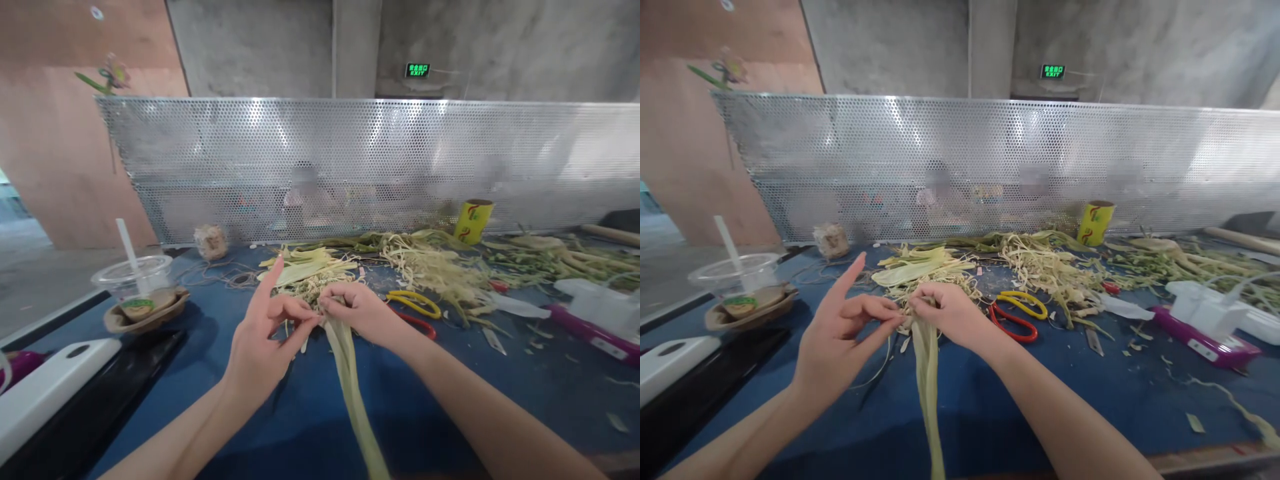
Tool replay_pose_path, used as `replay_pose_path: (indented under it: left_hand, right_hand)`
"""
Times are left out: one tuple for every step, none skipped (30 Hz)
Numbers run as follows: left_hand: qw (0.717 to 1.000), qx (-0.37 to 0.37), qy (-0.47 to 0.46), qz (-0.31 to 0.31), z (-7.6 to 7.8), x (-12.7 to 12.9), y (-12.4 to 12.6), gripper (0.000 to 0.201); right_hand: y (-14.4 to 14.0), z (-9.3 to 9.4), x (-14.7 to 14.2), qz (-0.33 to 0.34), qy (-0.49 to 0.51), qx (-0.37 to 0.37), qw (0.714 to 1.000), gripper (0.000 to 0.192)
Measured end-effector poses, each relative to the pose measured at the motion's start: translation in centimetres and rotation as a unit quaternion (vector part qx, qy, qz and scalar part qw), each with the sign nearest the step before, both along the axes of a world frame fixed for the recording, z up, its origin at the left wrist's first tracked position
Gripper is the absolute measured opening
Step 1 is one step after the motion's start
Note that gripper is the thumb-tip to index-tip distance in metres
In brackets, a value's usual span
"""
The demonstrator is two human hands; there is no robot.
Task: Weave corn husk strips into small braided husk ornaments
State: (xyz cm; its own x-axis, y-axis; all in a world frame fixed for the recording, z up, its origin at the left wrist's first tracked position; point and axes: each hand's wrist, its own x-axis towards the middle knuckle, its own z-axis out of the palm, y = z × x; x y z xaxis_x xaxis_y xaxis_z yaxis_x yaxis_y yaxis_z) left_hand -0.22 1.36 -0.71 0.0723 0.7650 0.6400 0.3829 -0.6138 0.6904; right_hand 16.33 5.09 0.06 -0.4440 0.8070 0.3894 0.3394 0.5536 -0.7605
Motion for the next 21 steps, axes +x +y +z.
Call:
replay_pose_path:
  left_hand:
    - [1.000, -0.013, -0.012, -0.009, 0.1, 0.1, 0.0, 0.084]
    - [0.999, -0.033, -0.028, -0.023, 0.3, 0.1, 0.0, 0.089]
    - [0.997, -0.059, -0.046, -0.037, 0.4, 0.2, 0.1, 0.094]
    - [0.993, -0.088, -0.065, -0.048, 0.5, 0.3, 0.2, 0.095]
    - [0.989, -0.114, -0.081, -0.055, 0.6, 0.3, 0.3, 0.094]
    - [0.985, -0.136, -0.094, -0.057, 0.7, 0.3, 0.5, 0.092]
    - [0.982, -0.151, -0.101, -0.056, 0.7, 0.4, 0.5, 0.090]
    - [0.981, -0.156, -0.105, -0.055, 0.7, 0.4, 0.6, 0.088]
    - [0.981, -0.153, -0.109, -0.053, 0.7, 0.4, 0.6, 0.088]
    - [0.981, -0.148, -0.114, -0.053, 0.7, 0.5, 0.6, 0.089]
    - [0.980, -0.146, -0.121, -0.055, 0.6, 0.5, 0.6, 0.090]
    - [0.979, -0.150, -0.128, -0.058, 0.6, 0.6, 0.6, 0.092]
    - [0.975, -0.161, -0.136, -0.064, 0.6, 0.7, 0.6, 0.095]
    - [0.971, -0.179, -0.144, -0.070, 0.5, 0.8, 0.6, 0.097]
    - [0.966, -0.198, -0.150, -0.076, 0.5, 0.8, 0.7, 0.098]
    - [0.961, -0.215, -0.155, -0.082, 0.5, 0.9, 0.7, 0.098]
    - [0.957, -0.227, -0.158, -0.088, 0.5, 0.9, 0.8, 0.097]
    - [0.954, -0.236, -0.160, -0.092, 0.5, 1.0, 0.9, 0.096]
    - [0.953, -0.240, -0.163, -0.094, 0.5, 1.0, 0.9, 0.095]
    - [0.951, -0.242, -0.166, -0.095, 0.5, 1.0, 1.0, 0.094]
    - [0.950, -0.242, -0.170, -0.098, 0.5, 1.1, 1.0, 0.094]
  right_hand:
    - [0.0, 0.1, 0.1, -0.003, -0.008, 0.005, 1.000, 0.021]
    - [0.0, 0.2, 0.2, -0.008, -0.015, 0.013, 1.000, 0.022]
    - [0.0, 0.2, 0.2, -0.015, -0.020, 0.021, 0.999, 0.022]
    - [0.0, 0.2, 0.2, -0.022, -0.022, 0.027, 0.999, 0.022]
    - [0.0, 0.2, 0.2, -0.028, -0.023, 0.029, 0.999, 0.022]
    - [0.0, 0.1, 0.1, -0.033, -0.023, 0.028, 0.999, 0.021]
    - [0.0, 0.1, 0.1, -0.036, -0.022, 0.024, 0.999, 0.021]
    - [0.0, 0.0, 0.0, -0.041, -0.019, 0.016, 0.999, 0.021]
    - [-0.1, 0.0, 0.0, -0.049, -0.015, 0.007, 0.999, 0.021]
    - [-0.1, 0.0, -0.1, -0.057, -0.012, 0.001, 0.998, 0.021]
    - [-0.2, 0.1, -0.1, -0.067, -0.010, -0.001, 0.998, 0.020]
    - [-0.2, 0.1, -0.1, -0.078, -0.011, 0.003, 0.997, 0.019]
    - [-0.3, 0.2, -0.1, -0.089, -0.015, 0.015, 0.996, 0.018]
    - [-0.4, 0.2, -0.1, -0.097, -0.020, 0.031, 0.995, 0.018]
    - [-0.5, 0.2, -0.1, -0.100, -0.026, 0.046, 0.994, 0.017]
    - [-0.5, 0.3, -0.1, -0.099, -0.029, 0.056, 0.993, 0.017]
    - [-0.6, 0.3, -0.1, -0.095, -0.031, 0.061, 0.993, 0.017]
    - [-0.7, 0.3, -0.1, -0.091, -0.031, 0.062, 0.993, 0.018]
    - [-0.7, 0.2, -0.1, -0.088, -0.029, 0.060, 0.994, 0.018]
    - [-0.8, 0.3, -0.2, -0.088, -0.025, 0.058, 0.994, 0.018]
    - [-0.8, 0.3, -0.2, -0.090, -0.021, 0.056, 0.994, 0.018]
